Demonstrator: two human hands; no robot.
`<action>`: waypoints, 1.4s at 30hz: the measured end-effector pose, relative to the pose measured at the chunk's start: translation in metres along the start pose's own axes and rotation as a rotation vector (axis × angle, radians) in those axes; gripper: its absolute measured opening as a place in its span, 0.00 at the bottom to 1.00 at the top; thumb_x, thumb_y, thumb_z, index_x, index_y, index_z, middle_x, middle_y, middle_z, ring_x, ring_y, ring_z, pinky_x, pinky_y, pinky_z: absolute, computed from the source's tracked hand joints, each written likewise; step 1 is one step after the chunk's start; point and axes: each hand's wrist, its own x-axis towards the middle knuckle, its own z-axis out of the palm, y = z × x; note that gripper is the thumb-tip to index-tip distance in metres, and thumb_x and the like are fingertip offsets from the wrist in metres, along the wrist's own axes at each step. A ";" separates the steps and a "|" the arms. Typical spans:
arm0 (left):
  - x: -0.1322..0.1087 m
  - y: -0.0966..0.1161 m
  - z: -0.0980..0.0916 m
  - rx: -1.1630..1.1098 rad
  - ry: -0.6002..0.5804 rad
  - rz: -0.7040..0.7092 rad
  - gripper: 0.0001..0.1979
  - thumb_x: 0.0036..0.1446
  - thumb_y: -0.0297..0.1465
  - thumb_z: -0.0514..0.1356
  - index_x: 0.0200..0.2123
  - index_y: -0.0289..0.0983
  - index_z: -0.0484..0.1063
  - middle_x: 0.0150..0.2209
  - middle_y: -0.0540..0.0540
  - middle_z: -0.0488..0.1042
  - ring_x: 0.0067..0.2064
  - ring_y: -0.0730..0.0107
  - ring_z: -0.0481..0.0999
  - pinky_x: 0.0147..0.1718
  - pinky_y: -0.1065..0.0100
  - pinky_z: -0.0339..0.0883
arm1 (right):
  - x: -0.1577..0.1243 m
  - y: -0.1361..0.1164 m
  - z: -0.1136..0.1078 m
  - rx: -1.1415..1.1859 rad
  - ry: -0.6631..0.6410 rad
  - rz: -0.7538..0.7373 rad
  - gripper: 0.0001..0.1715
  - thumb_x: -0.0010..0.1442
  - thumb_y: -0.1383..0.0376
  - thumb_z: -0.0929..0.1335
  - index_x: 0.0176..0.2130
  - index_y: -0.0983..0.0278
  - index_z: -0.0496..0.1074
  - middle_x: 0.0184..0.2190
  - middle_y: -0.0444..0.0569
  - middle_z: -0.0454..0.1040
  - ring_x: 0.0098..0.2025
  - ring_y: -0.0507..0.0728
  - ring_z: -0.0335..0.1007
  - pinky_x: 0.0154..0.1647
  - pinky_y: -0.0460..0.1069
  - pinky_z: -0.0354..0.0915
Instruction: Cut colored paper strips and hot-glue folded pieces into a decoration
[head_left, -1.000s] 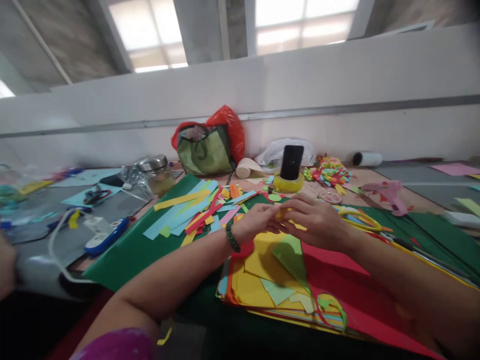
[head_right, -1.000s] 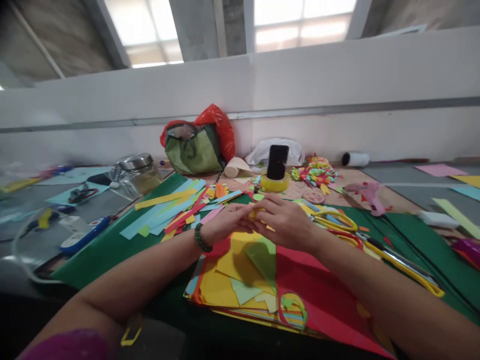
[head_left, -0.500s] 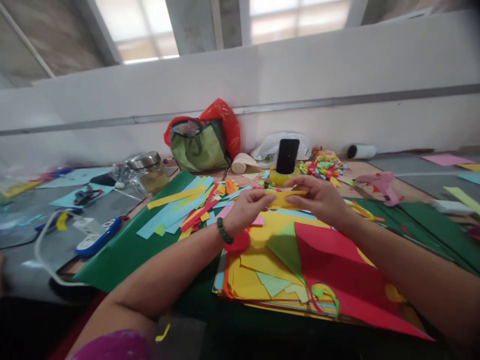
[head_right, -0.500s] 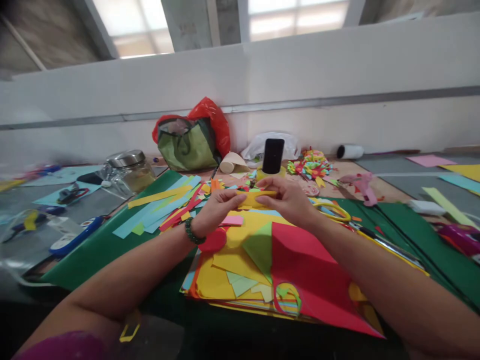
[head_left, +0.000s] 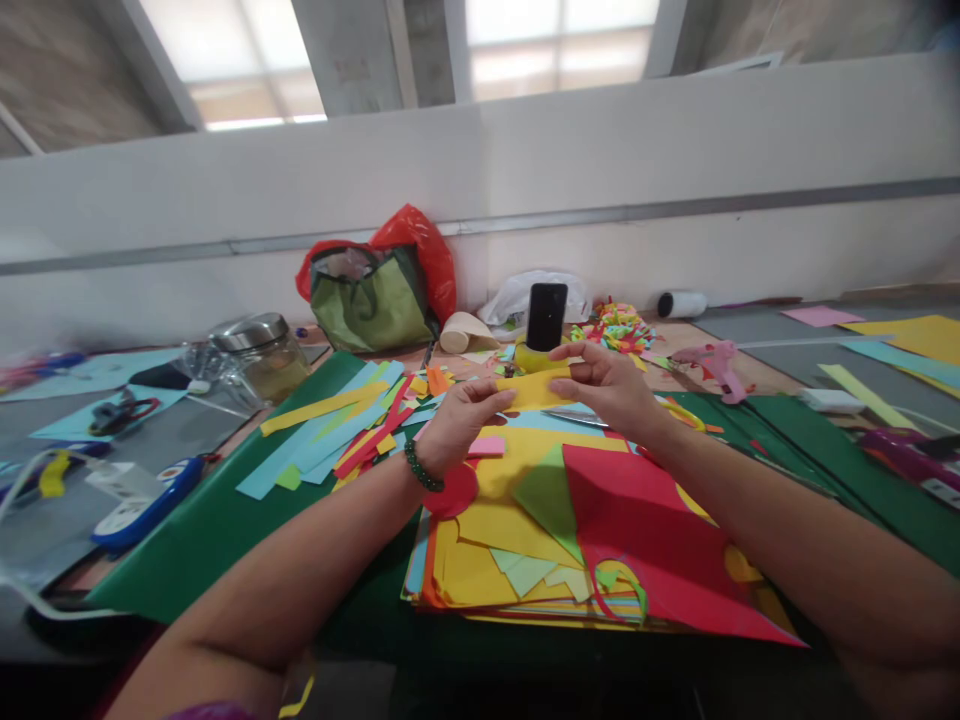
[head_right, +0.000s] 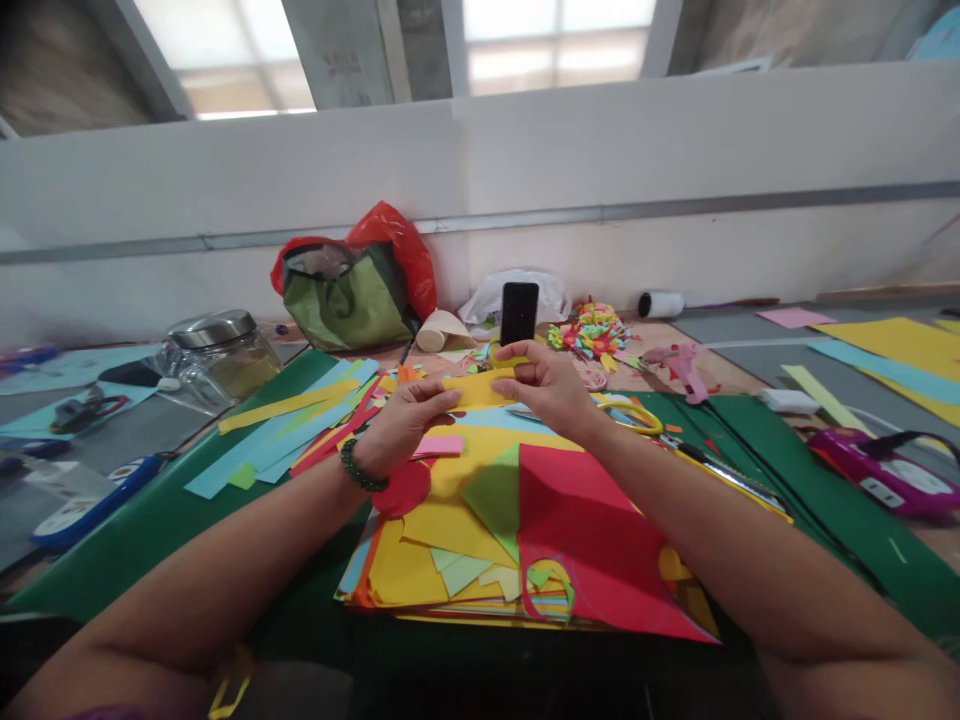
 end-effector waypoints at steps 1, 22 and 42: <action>0.001 -0.001 0.000 0.003 0.013 0.016 0.16 0.35 0.40 0.72 0.23 0.35 0.74 0.25 0.52 0.73 0.28 0.75 0.72 0.30 0.73 0.66 | 0.000 0.000 0.000 0.002 -0.007 -0.007 0.26 0.48 0.57 0.75 0.43 0.62 0.66 0.15 0.31 0.60 0.17 0.47 0.59 0.18 0.42 0.53; 0.001 0.016 -0.006 -0.063 0.246 0.181 0.18 0.38 0.31 0.68 0.37 0.39 0.72 0.27 0.56 0.68 0.28 0.79 0.69 0.25 0.77 0.65 | -0.006 0.006 -0.001 -0.502 0.012 -0.444 0.29 0.60 0.63 0.68 0.60 0.56 0.66 0.40 0.48 0.80 0.35 0.55 0.77 0.43 0.53 0.74; -0.026 -0.005 0.019 0.030 -0.433 -0.126 0.20 0.43 0.43 0.71 0.29 0.33 0.73 0.25 0.48 0.76 0.29 0.71 0.77 0.31 0.72 0.68 | -0.047 -0.013 -0.016 -0.037 -0.215 0.046 0.14 0.46 0.58 0.77 0.28 0.65 0.76 0.26 0.47 0.77 0.28 0.52 0.73 0.31 0.47 0.70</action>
